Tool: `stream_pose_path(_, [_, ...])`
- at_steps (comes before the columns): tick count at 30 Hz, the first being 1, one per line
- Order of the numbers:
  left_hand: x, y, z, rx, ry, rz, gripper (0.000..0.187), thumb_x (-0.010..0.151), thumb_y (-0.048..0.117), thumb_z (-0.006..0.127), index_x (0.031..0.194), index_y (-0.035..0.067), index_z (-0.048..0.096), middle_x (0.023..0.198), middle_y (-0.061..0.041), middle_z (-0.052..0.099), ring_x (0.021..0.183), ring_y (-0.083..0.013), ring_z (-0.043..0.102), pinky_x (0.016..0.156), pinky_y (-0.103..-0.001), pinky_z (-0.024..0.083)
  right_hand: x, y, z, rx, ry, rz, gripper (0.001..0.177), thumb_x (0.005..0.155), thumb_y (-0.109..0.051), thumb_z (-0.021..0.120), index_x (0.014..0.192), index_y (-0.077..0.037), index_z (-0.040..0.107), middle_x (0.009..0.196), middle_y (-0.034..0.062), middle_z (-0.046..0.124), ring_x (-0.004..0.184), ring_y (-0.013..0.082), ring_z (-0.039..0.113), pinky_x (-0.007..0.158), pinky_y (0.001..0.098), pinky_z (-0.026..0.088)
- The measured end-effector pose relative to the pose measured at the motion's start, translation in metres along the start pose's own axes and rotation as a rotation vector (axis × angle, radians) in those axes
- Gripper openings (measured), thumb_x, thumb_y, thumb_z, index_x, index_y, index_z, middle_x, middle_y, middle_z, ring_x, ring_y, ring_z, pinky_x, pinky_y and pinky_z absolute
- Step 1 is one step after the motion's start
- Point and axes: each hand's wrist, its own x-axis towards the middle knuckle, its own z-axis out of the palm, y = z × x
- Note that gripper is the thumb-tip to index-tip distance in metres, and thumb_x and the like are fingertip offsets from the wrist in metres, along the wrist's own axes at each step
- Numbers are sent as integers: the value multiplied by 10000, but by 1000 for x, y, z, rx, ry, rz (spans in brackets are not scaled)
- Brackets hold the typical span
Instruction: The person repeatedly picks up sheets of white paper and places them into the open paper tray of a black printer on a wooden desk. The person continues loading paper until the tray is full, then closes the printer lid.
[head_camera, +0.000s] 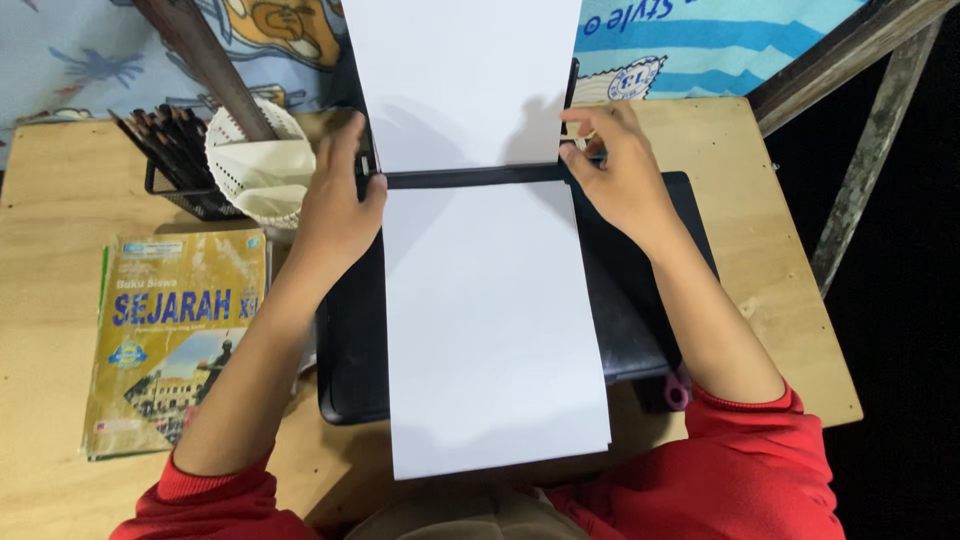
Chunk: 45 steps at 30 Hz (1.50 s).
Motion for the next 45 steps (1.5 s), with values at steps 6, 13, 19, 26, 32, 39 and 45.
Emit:
stream_pose_path(6, [-69, 6, 0, 275, -225, 132, 637, 988, 247, 608, 1525, -20, 392, 1550, -246, 411, 1477, -392, 345, 1232, -508, 237, -49, -41, -9, -276, -304, 93, 488, 945, -268, 718, 1367, -48, 613, 1145, 166, 605, 1056, 339, 603, 879, 454, 514])
stream_pose_path(13, [-133, 15, -3, 502, -277, 11, 875, 945, 526, 595, 1490, -109, 339, 1582, -324, 229, 1507, -410, 160, 1190, -588, 56, -92, -76, -11, -560, -562, 336, 877, 810, -594, 714, 1467, -75, 452, 1252, 207, 593, 1200, 377, 580, 892, 496, 522])
stream_pose_path(19, [-151, 22, 5, 418, -231, -9, 775, 932, 470, 638, 1469, -50, 436, 1590, -285, 262, 1518, -409, 174, 1176, -659, -6, -112, -76, -2, -543, -547, 375, 991, 791, -672, 698, 1445, 27, 440, 1213, 238, 660, 1068, 387, 691, 865, 469, 564])
stream_pose_path(26, [-147, 36, 20, 356, -147, -55, 857, 840, 423, 760, 1482, -20, 405, 1539, -236, 372, 1475, -374, 272, 1176, -662, 15, -119, -68, 5, -508, -496, 369, 944, 801, -636, 700, 1443, 15, 465, 1176, 242, 681, 1052, 391, 694, 859, 464, 562])
stream_pose_path(32, [-133, 49, 22, 390, -108, -120, 1007, 807, 462, 815, 1515, -65, 329, 1412, -248, 464, 1388, -399, 370, 1165, -694, 65, -122, -64, 8, -532, -485, 344, 973, 815, -662, 663, 1472, 17, 429, 1207, 239, 650, 1066, 396, 681, 845, 472, 564])
stream_pose_path(39, [-106, 52, 23, 456, -81, -216, 1161, 688, 487, 897, 1502, -90, 303, 1346, -262, 472, 1291, -431, 411, 1148, -664, 148, -124, -58, 10, -539, -501, 366, 984, 820, -695, 623, 1492, -8, 412, 1230, 240, 628, 1083, 406, 668, 849, 491, 559])
stream_pose_path(45, [-92, 47, 24, 352, -164, -276, 1136, 674, 369, 911, 1546, -14, 292, 1331, -161, 528, 1293, -357, 440, 1157, -675, 147, -122, -58, 13, -542, -546, 445, 1010, 812, -687, 627, 1506, 8, 393, 1200, 247, 648, 1071, 375, 701, 833, 471, 592])
